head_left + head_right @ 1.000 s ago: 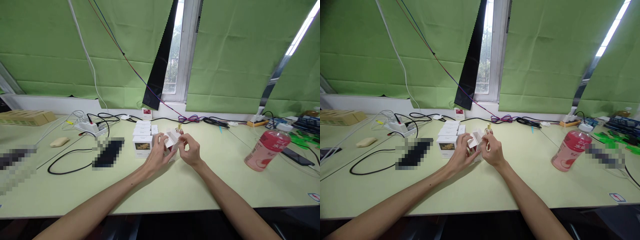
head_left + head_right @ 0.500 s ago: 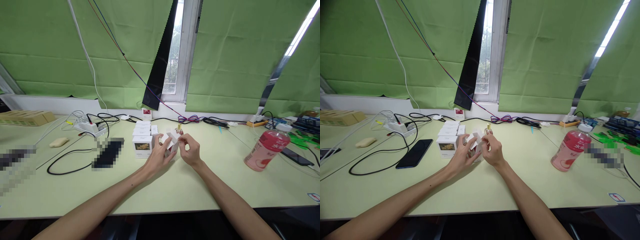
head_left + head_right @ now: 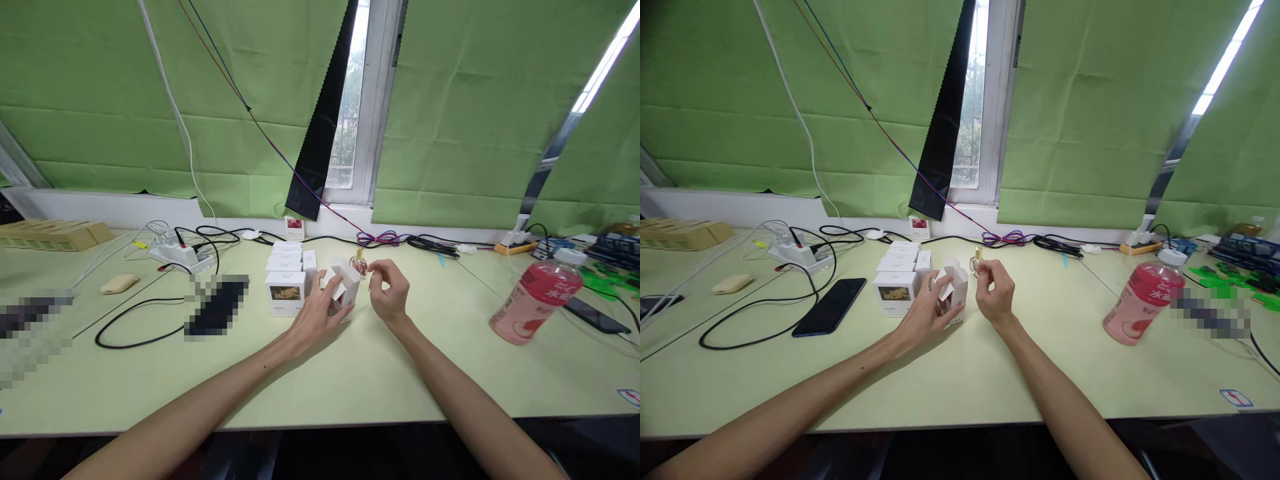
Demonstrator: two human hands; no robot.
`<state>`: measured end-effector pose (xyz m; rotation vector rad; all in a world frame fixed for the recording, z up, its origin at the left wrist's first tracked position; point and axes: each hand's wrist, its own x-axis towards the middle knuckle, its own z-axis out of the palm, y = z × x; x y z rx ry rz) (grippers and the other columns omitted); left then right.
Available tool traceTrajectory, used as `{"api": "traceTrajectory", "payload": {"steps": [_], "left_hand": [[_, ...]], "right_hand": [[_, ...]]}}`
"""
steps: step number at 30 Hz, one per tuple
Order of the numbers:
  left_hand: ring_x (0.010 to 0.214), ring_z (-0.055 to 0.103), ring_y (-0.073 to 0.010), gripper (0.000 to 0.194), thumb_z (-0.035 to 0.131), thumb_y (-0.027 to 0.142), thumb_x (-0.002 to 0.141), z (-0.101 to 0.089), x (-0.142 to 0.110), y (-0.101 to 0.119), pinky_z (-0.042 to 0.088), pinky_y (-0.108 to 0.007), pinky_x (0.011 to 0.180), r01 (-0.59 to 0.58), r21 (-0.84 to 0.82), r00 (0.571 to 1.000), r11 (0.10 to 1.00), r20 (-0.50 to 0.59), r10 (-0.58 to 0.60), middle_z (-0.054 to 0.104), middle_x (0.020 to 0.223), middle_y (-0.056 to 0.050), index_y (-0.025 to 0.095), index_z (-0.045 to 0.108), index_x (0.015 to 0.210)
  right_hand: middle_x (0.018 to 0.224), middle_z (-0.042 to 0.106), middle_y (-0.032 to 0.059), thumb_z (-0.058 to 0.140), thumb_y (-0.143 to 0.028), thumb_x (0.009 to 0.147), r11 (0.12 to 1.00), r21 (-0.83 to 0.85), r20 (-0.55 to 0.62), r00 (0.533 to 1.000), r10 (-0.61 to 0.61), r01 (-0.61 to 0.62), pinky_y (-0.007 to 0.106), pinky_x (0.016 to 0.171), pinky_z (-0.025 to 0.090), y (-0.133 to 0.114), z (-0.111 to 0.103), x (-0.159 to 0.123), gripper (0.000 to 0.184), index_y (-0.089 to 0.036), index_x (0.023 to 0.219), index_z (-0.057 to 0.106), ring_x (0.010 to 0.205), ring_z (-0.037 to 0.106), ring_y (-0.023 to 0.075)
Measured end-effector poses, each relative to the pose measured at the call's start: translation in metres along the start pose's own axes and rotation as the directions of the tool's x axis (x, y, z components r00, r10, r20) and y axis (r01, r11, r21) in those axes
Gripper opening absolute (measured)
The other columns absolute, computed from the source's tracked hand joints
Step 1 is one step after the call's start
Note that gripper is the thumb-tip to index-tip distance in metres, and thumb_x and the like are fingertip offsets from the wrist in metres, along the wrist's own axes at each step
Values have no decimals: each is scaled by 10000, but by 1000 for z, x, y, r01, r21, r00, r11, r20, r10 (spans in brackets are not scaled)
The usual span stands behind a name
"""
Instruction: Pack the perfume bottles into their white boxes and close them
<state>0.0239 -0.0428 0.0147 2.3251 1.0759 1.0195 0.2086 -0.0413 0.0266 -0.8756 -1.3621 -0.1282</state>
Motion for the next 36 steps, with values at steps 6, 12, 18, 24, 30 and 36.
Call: {"api": "traceTrajectory", "payload": {"steps": [6, 12, 18, 24, 30, 36], "left_hand": [[523, 529, -26, 555, 635, 380, 926, 0, 0, -1, 599, -416, 780, 23, 16, 1000, 1000, 8, -23, 267, 1513, -129, 367, 382, 1419], [555, 522, -44, 569, 622, 405, 935, -2, -1, 0, 584, -452, 842, 27, 37, 999, 999, 22, -27, 258, 1510, -144, 350, 357, 1437], [559, 503, -48, 626, 656, 405, 898, -2, -2, 2, 592, -432, 776, 49, 51, 998, 998, 26, -50, 241, 1505, -144, 342, 360, 1446], [607, 538, -69, 694, 699, 399, 860, -2, -3, 3, 594, -460, 797, 29, 55, 999, 998, 37, -31, 151, 1574, -172, 344, 366, 1466], [697, 587, -102, 700, 685, 405, 869, -2, -3, 1, 582, -455, 842, 45, 8, 996, 999, 77, -46, 131, 1579, -179, 344, 353, 1482], [635, 551, -71, 682, 667, 395, 875, -2, -1, -2, 581, -418, 801, 55, -20, 993, 998, 103, -52, 200, 1547, -155, 360, 341, 1474]], "right_hand": [[919, 685, 63, 467, -297, 910, 938, -181, 16, 952, 305, -297, 306, 619, 481, 36, 10, 13, 171, -189, 976, 582, 612, 595, 159], [1046, 673, 125, 493, -434, 903, 850, -399, 139, 894, 426, -343, 376, 750, 488, 75, 18, 14, 477, -150, 1281, 562, 807, 632, 246], [1107, 668, 157, 541, -482, 908, 847, -449, 303, 843, 444, -285, 399, 830, 480, 98, 27, 11, 690, -142, 1496, 420, 925, 626, 284], [1037, 699, 104, 529, -385, 953, 842, -493, 399, 804, 442, -218, 346, 779, 445, 91, 32, 13, 678, -203, 1574, 325, 927, 607, 267], [1016, 719, 84, 500, -334, 998, 783, -594, 414, 763, 496, -187, 296, 697, 383, 68, 32, 18, 653, -242, 1601, 268, 920, 599, 249], [1015, 707, 90, 456, -285, 1025, 733, -674, 446, 742, 500, -89, 292, 690, 356, 63, 30, 18, 613, -259, 1606, 263, 1008, 575, 266]]}}
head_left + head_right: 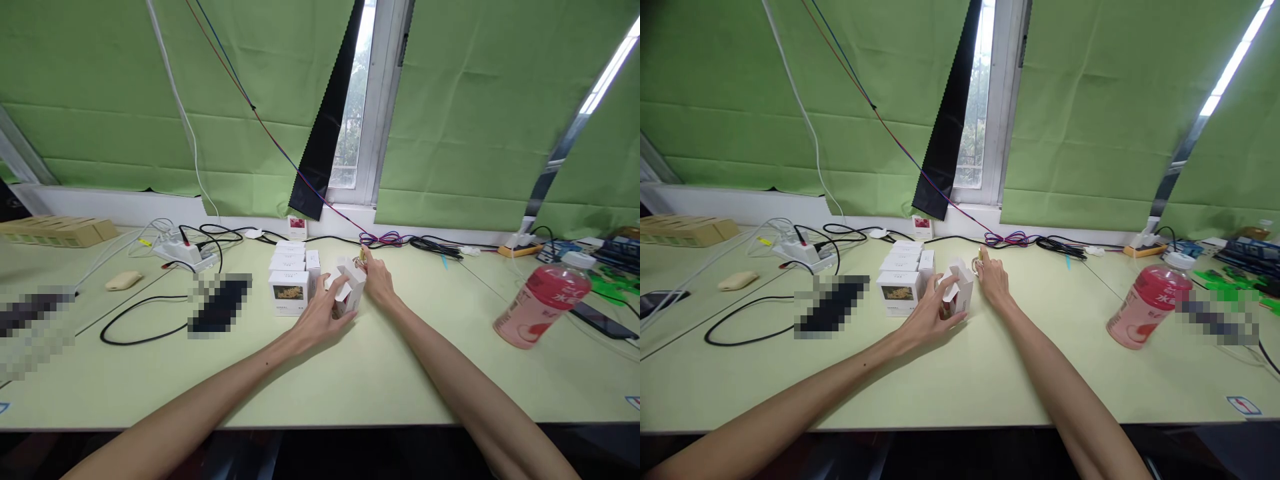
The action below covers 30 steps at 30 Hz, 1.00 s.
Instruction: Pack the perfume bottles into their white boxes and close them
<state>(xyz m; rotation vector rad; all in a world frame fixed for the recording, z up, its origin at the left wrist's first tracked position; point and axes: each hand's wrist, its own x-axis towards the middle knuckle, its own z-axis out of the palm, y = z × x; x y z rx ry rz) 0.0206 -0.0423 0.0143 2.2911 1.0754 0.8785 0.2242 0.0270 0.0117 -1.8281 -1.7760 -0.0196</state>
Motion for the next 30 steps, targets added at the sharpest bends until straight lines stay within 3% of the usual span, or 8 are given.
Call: {"api": "traceTrajectory", "payload": {"steps": [5, 10, 16, 21, 30], "left_hand": [[604, 538, -62, 672, 664, 375, 879, 0, 2, -3, 574, -365, 756, -38, -57, 999, 998, 3, 38, 378, 1396, -94, 367, 336, 1465], [596, 518, -65, 651, 656, 371, 886, 2, 2, -2, 563, -345, 721, -53, -58, 998, 997, -28, 51, 418, 1319, -81, 348, 357, 1464], [702, 553, -120, 672, 697, 414, 860, 2, 0, 3, 561, -393, 764, -39, 64, 996, 997, -73, 44, 392, 1362, -112, 360, 421, 1470], [681, 530, -130, 665, 677, 455, 869, -2, -2, 10, 548, -371, 707, -61, 169, 996, 984, -60, 72, 427, 1303, -111, 360, 433, 1480], [1067, 516, -323, 681, 682, 453, 852, -5, -3, 13, 541, -445, 827, -186, 322, 975, 928, -58, 216, 499, 1144, -132, 296, 472, 1481]], "right_hand": [[1060, 709, 97, 447, -296, 1029, 1000, -12, -16, 1000, -17, 16, 298, 705, 360, 2, 1, -4, 591, -250, 1593, 276, 1033, 566, 269], [1012, 719, 103, 448, -248, 995, 1000, 14, -45, 999, -26, 27, 310, 691, 361, 5, -3, -14, 588, -220, 1569, 325, 981, 566, 280], [876, 714, 74, 479, -192, 899, 992, 118, -103, 994, -28, 41, 302, 670, 368, 11, -7, -26, 635, -211, 1528, 400, 880, 570, 273], [795, 690, 43, 527, -222, 832, 981, 189, -131, 991, -5, 30, 304, 708, 410, 14, -10, -32, 663, -191, 1488, 441, 802, 577, 251], [672, 650, -9, 570, -349, 819, 924, 380, -163, 980, 113, -43, 295, 664, 439, 18, -11, -32, 638, -165, 1427, 509, 637, 593, 210]]}}
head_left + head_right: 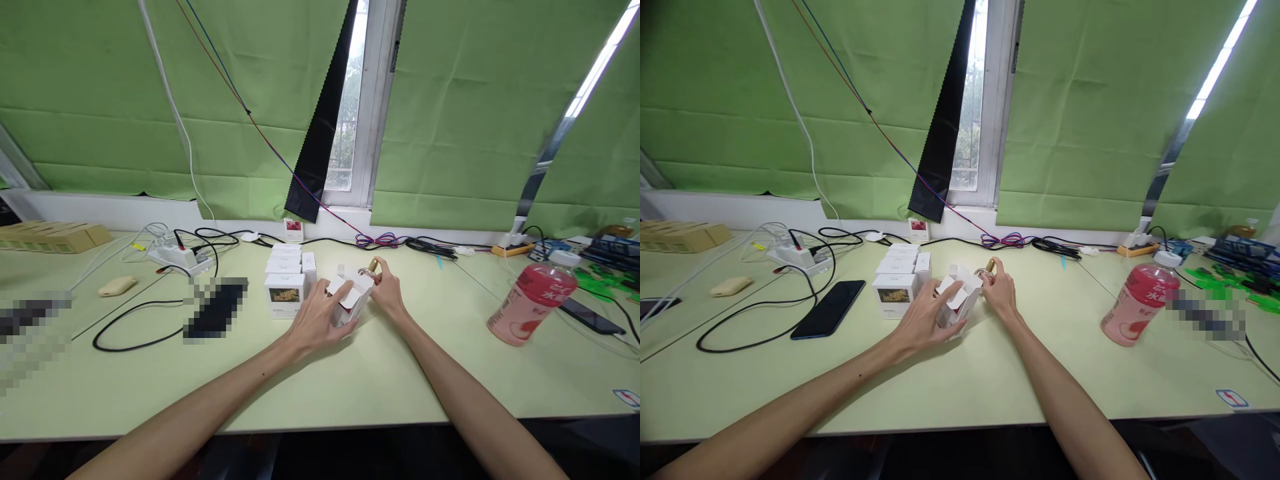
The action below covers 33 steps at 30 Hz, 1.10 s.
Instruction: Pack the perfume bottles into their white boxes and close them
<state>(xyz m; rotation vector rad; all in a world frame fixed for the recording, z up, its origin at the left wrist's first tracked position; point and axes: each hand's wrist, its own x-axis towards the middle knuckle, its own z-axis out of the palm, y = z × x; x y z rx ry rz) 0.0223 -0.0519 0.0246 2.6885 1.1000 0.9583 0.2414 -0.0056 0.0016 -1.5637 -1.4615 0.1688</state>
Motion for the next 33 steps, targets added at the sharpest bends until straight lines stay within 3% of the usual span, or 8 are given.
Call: {"api": "traceTrajectory", "payload": {"steps": [7, 16, 23, 27, 33], "left_hand": [[718, 547, -164, 663, 629, 439, 887, 0, -2, 0, 549, -403, 720, 54, -88, 998, 995, 48, -50, 442, 1304, -145, 349, 412, 1507], [793, 610, -234, 705, 654, 425, 848, -3, 1, 0, 558, -410, 678, 58, -13, 998, 998, 37, -58, 474, 1273, -163, 323, 421, 1505], [767, 602, -232, 712, 649, 415, 848, -6, 3, 3, 557, -402, 677, 91, 41, 992, 995, 81, -94, 480, 1236, -143, 326, 411, 1513], [771, 593, -212, 702, 645, 409, 857, -5, 2, 4, 569, -399, 710, 97, 35, 991, 995, 86, -100, 476, 1258, -130, 334, 402, 1511], [769, 598, -208, 619, 623, 394, 894, 0, -1, 3, 579, -421, 729, 92, -98, 993, 991, 86, -84, 472, 1272, -133, 354, 438, 1483]], "right_hand": [[632, 651, -21, 634, -421, 803, 984, 135, -32, 993, 117, -112, 312, 679, 477, 0, -4, 1, 615, -183, 1367, 568, 645, 646, 220], [653, 722, -3, 658, -448, 803, 941, 309, -73, 983, 170, -140, 335, 753, 529, -16, -10, -1, 640, -169, 1369, 554, 677, 725, 233], [637, 715, 2, 688, -524, 774, 895, 428, -102, 977, 189, -128, 307, 613, 504, -28, -14, -6, 732, -140, 1383, 553, 591, 671, 215], [618, 698, -8, 742, -531, 735, 822, 551, -89, 969, 231, -146, 284, 560, 468, -23, -10, -4, 771, -137, 1369, 552, 561, 636, 194], [642, 668, -29, 812, -492, 616, 611, 766, -45, 932, 360, -199, 254, 497, 409, -26, -8, 0, 804, -140, 1291, 554, 524, 552, 145]]}}
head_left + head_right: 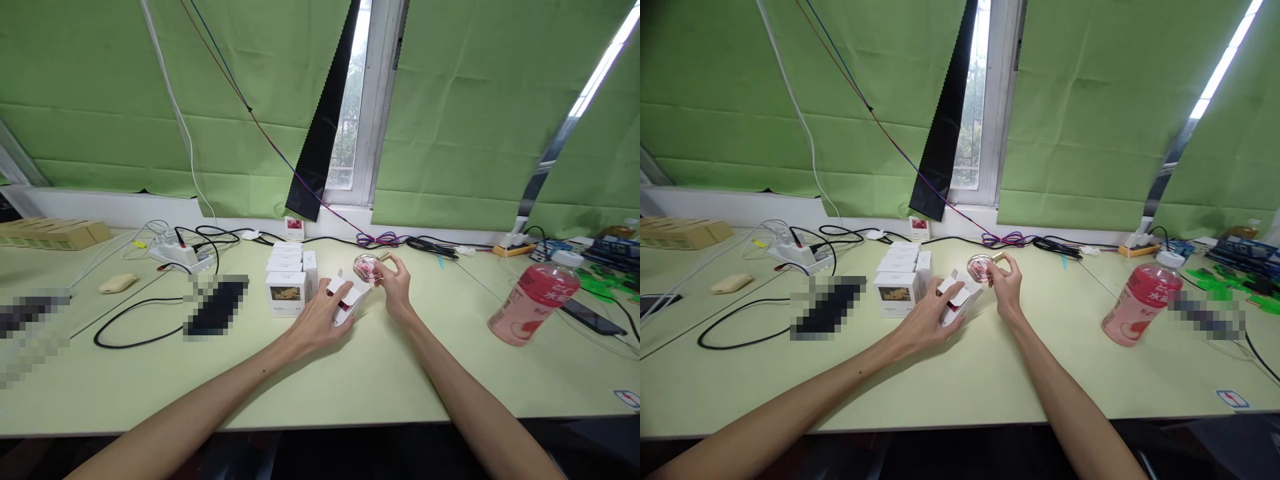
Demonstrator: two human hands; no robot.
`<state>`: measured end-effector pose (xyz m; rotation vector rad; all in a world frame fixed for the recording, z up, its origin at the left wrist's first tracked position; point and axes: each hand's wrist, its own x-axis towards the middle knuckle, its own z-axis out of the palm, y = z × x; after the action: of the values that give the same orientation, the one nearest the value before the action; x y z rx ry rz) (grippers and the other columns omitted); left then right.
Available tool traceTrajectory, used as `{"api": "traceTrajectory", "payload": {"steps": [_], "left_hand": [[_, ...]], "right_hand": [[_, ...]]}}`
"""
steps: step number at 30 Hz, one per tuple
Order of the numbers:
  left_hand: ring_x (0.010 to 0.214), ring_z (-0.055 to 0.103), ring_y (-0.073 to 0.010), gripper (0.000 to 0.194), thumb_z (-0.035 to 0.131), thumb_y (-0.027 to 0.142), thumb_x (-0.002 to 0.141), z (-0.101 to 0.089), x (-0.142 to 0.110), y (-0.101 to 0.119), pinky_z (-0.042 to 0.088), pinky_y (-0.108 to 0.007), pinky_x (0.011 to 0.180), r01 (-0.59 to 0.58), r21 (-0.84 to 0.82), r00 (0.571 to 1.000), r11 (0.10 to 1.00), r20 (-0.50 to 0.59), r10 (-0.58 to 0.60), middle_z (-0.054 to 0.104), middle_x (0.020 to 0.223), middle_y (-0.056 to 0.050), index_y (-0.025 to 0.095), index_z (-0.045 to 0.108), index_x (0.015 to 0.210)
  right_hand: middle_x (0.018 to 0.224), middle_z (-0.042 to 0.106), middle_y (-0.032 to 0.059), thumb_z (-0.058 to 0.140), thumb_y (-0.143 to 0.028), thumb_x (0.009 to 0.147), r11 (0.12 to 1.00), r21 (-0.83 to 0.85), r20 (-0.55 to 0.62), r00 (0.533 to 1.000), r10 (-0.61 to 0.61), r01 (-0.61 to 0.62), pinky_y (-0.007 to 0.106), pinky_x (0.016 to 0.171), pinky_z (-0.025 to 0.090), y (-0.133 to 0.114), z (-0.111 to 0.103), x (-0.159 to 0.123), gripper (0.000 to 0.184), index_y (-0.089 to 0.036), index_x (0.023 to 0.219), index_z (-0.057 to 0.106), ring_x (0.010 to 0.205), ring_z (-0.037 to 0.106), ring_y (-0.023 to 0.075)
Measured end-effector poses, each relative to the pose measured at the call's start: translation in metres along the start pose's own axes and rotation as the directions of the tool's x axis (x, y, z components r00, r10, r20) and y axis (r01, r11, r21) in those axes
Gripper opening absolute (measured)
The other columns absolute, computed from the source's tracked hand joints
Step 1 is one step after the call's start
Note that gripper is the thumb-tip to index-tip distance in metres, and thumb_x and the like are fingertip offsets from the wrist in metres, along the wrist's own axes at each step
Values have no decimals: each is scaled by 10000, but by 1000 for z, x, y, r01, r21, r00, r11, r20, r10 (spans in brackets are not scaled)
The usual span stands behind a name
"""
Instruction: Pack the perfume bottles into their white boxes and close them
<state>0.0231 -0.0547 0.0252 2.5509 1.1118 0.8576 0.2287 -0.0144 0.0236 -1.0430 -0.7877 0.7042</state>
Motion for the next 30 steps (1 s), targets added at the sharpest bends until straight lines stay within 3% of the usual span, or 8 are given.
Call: {"api": "traceTrajectory", "payload": {"steps": [8, 24, 30], "left_hand": [[802, 611, -220, 623, 604, 393, 907, 1, 0, 1, 581, -437, 741, 28, 4, 1000, 1000, 15, -28, 449, 1298, -136, 352, 412, 1498], [770, 598, -186, 715, 631, 362, 894, 4, 0, -1, 583, -420, 745, 28, -44, 999, 999, -24, -29, 421, 1303, -127, 410, 330, 1541], [799, 600, -196, 660, 636, 360, 884, 7, 0, -5, 587, -465, 798, 9, -44, 998, 999, -57, -12, 410, 1319, -132, 365, 383, 1494]], "right_hand": [[634, 634, -51, 827, -476, 592, 996, 89, 45, 999, 5, -9, 246, 501, 384, -11, 6, -11, 791, -149, 1259, 555, 522, 524, 126], [571, 591, -65, 804, -466, 711, 996, -35, 155, 985, -79, 85, 244, 485, 351, 1, 2, -13, 686, -145, 1268, 565, 488, 444, 115], [558, 594, -66, 781, -463, 743, 986, -96, 154, 981, -119, 134, 256, 532, 384, -1, 1, -14, 658, -147, 1279, 565, 528, 511, 140]]}}
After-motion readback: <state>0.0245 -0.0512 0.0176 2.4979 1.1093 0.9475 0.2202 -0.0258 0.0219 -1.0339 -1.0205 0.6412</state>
